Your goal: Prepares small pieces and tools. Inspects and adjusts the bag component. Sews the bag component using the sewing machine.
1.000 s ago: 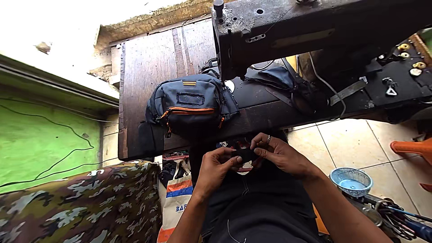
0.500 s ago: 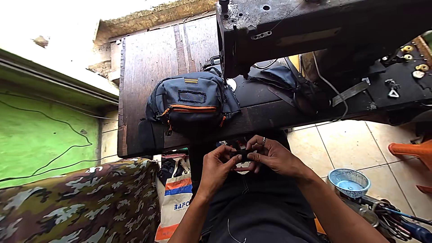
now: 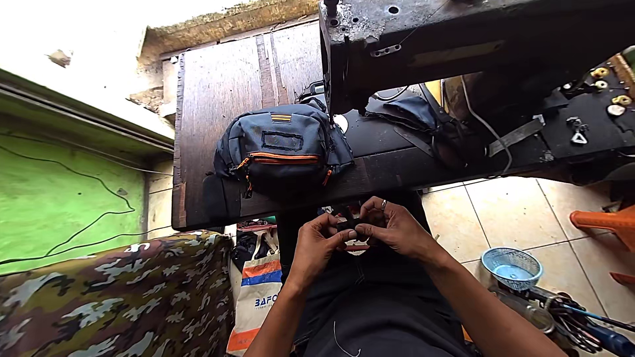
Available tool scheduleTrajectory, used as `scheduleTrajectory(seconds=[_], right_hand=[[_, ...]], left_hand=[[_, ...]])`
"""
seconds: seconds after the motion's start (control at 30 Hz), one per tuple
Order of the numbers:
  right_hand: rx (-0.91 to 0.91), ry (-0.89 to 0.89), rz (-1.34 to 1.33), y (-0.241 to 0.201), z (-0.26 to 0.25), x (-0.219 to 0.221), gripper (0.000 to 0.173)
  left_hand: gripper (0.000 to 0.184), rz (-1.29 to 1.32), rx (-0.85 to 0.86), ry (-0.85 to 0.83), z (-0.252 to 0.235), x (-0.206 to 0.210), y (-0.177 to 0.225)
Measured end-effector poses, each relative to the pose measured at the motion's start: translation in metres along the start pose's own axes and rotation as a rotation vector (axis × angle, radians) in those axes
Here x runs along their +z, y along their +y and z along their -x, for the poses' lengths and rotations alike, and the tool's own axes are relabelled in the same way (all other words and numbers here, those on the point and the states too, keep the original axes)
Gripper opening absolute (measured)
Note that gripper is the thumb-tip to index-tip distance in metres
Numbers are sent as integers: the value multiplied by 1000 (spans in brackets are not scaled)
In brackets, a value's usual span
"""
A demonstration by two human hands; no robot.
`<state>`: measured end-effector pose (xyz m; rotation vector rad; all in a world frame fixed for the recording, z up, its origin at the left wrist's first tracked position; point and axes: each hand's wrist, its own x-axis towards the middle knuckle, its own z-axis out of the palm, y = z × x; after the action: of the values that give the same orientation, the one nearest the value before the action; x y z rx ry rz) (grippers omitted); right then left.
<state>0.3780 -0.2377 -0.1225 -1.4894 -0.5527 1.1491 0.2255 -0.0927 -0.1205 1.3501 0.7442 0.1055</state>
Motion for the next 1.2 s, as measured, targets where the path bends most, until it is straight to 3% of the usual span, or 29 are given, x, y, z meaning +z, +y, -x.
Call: scheduleTrajectory(seconds=[0.37,0.7,0.9,1.03,1.1,1.2], right_hand=[[-140,142,125,2,2,9,24],[-140,129,122,3,3,9,23],[73,11,-219,-6,4,9,26],[144,-6,-321,-2,3,13,15],[65,35,-283,2,4,15,12],[-423,174,208,16,5,15,13]], left_hand=[[12,120,-75,-36,-1,0,8],[9,115,114,44,-2,5,-3],[8,82,254,45,-4,7,-10],[8,71,302,82,-5,9,-13],[7,80,345,99,-5,11,-15],[11,107,334,86,-4,12,-14]])
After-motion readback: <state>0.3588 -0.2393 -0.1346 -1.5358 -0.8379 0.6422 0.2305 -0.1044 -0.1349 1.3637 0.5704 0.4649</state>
